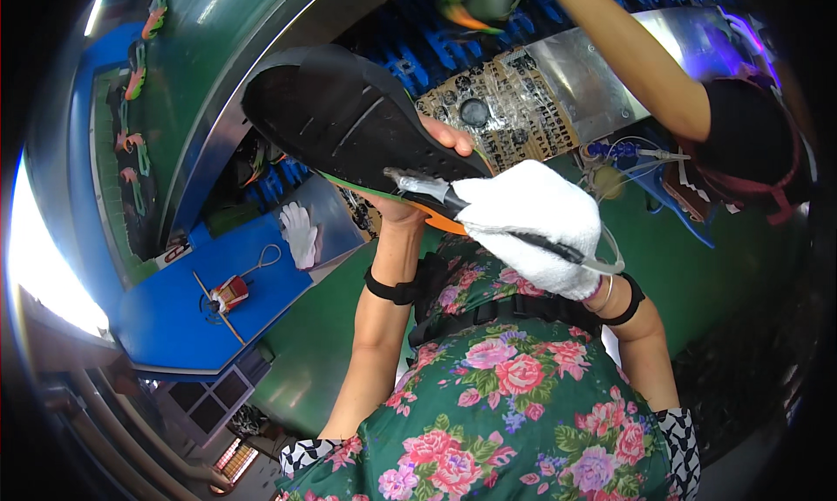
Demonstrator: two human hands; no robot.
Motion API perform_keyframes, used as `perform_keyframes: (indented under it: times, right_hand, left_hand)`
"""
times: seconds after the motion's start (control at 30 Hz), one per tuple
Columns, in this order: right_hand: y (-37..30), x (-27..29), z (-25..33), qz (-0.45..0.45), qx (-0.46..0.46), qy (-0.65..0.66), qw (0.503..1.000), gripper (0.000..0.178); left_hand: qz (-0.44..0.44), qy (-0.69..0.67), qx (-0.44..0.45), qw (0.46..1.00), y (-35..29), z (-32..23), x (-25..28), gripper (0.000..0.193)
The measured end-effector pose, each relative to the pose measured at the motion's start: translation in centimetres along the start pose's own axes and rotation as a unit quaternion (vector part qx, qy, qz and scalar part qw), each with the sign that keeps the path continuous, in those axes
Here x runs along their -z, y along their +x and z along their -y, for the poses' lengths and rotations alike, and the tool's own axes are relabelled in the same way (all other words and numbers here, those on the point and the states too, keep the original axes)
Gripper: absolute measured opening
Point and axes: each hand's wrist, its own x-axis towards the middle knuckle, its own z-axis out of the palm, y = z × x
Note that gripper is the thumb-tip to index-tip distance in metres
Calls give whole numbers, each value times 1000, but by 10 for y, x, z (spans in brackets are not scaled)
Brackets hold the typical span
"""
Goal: Apply glue to the bottom surface of shoe soles using a manual brush applicator.
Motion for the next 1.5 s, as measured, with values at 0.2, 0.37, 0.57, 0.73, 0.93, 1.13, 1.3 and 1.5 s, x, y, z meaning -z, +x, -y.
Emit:
perform_keyframes:
  times: [0.2,0.37,0.57,0.73,0.93,1.13,1.3,1.5]
  right_hand:
    - [-6,-5,-3,33,-47,42,997,30]
    - [-8,-3,-3,22,-23,9,999,22]
    - [-7,2,-5,8,-84,53,995,26]
    - [-9,1,-4,25,-37,12,999,27]
    - [-9,-1,-7,-31,-106,53,992,20]
    - [-12,3,-9,-27,-124,108,986,18]
    - [-15,4,-11,6,-91,57,994,20]
    - [-20,5,-13,-39,-145,84,985,18]
  left_hand:
    - [12,-22,-43,999,6,-3,-1,94]
    - [14,-16,-27,999,7,-7,0,96]
    - [10,-3,-29,1000,10,-11,3,93]
    - [23,8,-28,999,14,-12,6,90]
    - [15,7,-34,999,15,-12,6,87]
    - [32,54,-53,997,20,-15,8,81]
    - [53,72,-55,994,25,-14,10,78]
    - [63,82,-72,992,30,-13,10,76]
